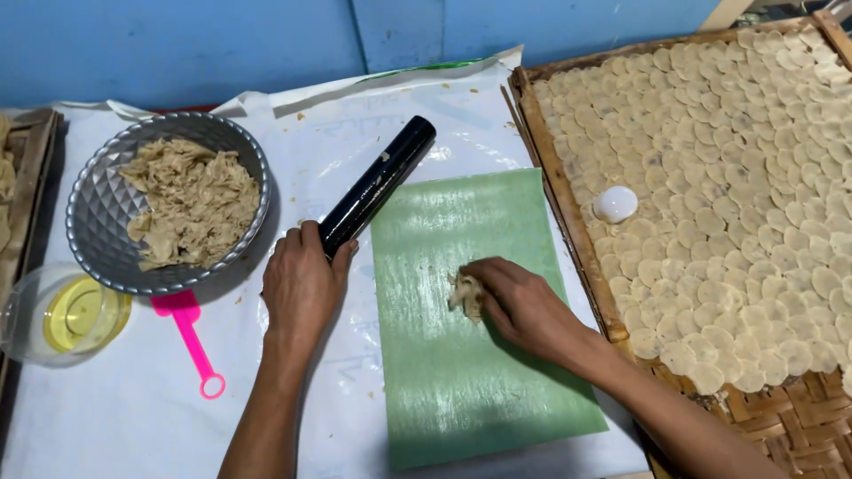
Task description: Rolling out dough and cutting it into small circular pieces to prepare crackers.
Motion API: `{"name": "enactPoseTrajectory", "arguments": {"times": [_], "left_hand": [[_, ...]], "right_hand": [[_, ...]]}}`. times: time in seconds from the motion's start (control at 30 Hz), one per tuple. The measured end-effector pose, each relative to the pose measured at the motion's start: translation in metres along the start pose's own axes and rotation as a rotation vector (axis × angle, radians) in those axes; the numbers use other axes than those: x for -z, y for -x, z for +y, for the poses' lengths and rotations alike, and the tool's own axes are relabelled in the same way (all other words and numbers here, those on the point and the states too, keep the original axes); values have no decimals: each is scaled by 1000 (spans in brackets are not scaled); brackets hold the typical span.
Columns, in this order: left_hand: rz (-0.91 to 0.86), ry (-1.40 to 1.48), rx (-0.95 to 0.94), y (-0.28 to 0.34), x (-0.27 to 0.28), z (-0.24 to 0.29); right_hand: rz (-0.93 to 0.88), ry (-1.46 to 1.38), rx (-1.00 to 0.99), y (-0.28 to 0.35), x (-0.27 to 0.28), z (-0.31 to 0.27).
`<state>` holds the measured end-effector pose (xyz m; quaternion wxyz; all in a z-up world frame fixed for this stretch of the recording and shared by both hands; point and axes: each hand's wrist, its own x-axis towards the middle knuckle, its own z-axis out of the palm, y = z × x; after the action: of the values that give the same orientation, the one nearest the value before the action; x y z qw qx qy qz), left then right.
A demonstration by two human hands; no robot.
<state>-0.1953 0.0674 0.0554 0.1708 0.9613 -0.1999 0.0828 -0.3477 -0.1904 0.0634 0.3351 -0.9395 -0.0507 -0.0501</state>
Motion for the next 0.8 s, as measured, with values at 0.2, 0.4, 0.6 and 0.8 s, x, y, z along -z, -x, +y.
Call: {"name": "enactPoseTrajectory", "arguments": {"times": [0.2, 0.4, 0.6, 0.8], "left_hand": [[97, -17, -29, 5, -6, 2], [162, -20, -52, 4, -24, -8], [206, -49, -69, 5, -34, -13], [122, -54, -13, 6, -9, 3]], "right_hand": [[-210, 437, 14, 17, 2, -22], [-139, 449, 68, 4, -21, 10], [-88, 329, 170, -20, -18, -22], [71, 364, 176, -23, -14, -12]]}}
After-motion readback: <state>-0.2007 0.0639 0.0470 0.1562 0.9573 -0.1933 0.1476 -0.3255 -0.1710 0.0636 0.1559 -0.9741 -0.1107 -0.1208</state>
